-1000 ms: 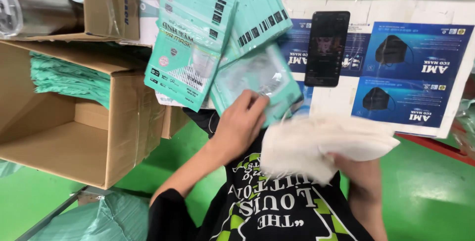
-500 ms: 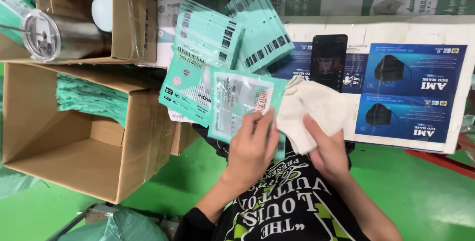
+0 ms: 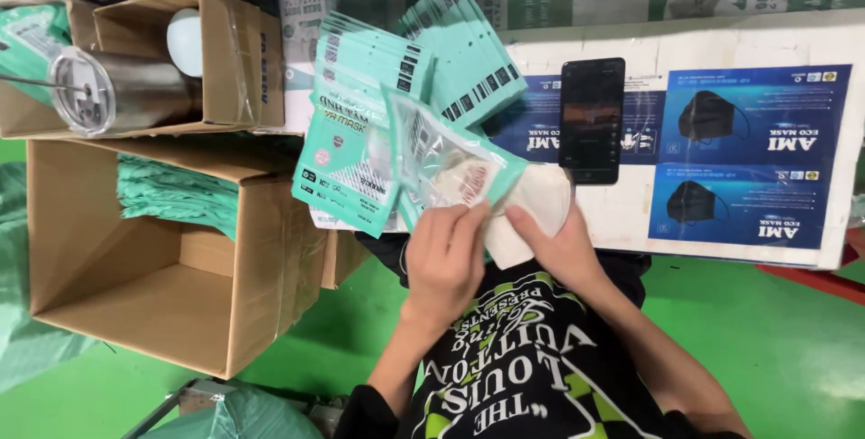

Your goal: Packaging stacks of white face masks into individual green plastic bags.

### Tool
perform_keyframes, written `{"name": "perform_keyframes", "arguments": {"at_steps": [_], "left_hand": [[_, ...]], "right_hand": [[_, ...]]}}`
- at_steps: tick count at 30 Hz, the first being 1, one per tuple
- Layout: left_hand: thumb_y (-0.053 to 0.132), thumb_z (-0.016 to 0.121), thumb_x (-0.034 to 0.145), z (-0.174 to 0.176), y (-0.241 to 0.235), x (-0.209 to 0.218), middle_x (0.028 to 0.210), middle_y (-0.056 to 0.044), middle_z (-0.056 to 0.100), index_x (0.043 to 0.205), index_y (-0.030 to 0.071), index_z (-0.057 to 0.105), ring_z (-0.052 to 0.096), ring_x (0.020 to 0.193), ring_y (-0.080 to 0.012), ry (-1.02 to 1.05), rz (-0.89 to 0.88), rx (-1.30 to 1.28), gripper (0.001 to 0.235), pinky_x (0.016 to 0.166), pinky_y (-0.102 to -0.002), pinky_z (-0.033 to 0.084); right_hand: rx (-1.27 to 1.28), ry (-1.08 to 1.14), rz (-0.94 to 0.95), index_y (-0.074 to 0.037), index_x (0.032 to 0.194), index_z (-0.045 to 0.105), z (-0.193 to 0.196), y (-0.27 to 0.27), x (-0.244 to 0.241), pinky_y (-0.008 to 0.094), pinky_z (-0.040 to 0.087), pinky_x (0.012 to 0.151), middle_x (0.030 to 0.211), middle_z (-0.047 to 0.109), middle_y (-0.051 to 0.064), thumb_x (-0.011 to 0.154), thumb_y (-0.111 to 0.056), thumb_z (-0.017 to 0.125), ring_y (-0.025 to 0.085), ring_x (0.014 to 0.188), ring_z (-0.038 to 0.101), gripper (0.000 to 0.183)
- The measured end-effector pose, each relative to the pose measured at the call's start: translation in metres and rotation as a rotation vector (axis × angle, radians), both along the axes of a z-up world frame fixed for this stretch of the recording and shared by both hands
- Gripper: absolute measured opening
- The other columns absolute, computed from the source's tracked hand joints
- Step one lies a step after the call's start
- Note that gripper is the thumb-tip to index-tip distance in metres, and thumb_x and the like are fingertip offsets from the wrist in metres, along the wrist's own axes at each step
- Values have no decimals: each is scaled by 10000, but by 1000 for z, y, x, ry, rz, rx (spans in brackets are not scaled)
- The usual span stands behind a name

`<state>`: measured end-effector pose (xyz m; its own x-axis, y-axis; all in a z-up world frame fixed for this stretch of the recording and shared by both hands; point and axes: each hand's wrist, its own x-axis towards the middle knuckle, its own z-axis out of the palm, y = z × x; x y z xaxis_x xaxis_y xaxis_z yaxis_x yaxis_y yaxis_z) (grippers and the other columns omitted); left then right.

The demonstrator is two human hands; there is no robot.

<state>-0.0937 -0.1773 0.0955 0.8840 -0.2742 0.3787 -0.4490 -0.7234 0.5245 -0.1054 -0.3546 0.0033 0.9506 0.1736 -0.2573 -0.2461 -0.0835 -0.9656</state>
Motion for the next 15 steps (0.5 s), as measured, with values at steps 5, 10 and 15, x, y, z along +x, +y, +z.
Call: {"name": "perform_keyframes", "arguments": {"at_steps": [5,10,15], "left_hand": [[-79,727,785,10,-3,4,986,-131,632,1150,6,688,627,886,-314,-41,60,-58,377,767,-404,507],[-74,683,769,0,-22,-6,1003,-150,653,1149,-22,660,631,897,-326,-9,-116,-19,384,795,-424,517],[-88,645,834,4,-7,-1,977,-127,671,1186,4,681,640,871,-302,-104,55,-26,365,749,-407,506]], "right_hand": [[637,187,-104,-82,1474,379,28,1,27,308,500,1041,1318,603,67,795,-67,794,143,1235,593,796],[527,294,-51,27,1346,586,-37,16,27,350,571,929,1220,698,146,827,-50,796,209,1107,678,565],[178,37,-151,-21,1234,607,6,16,40,263,544,807,1095,711,52,786,-74,824,99,954,648,501]]}}
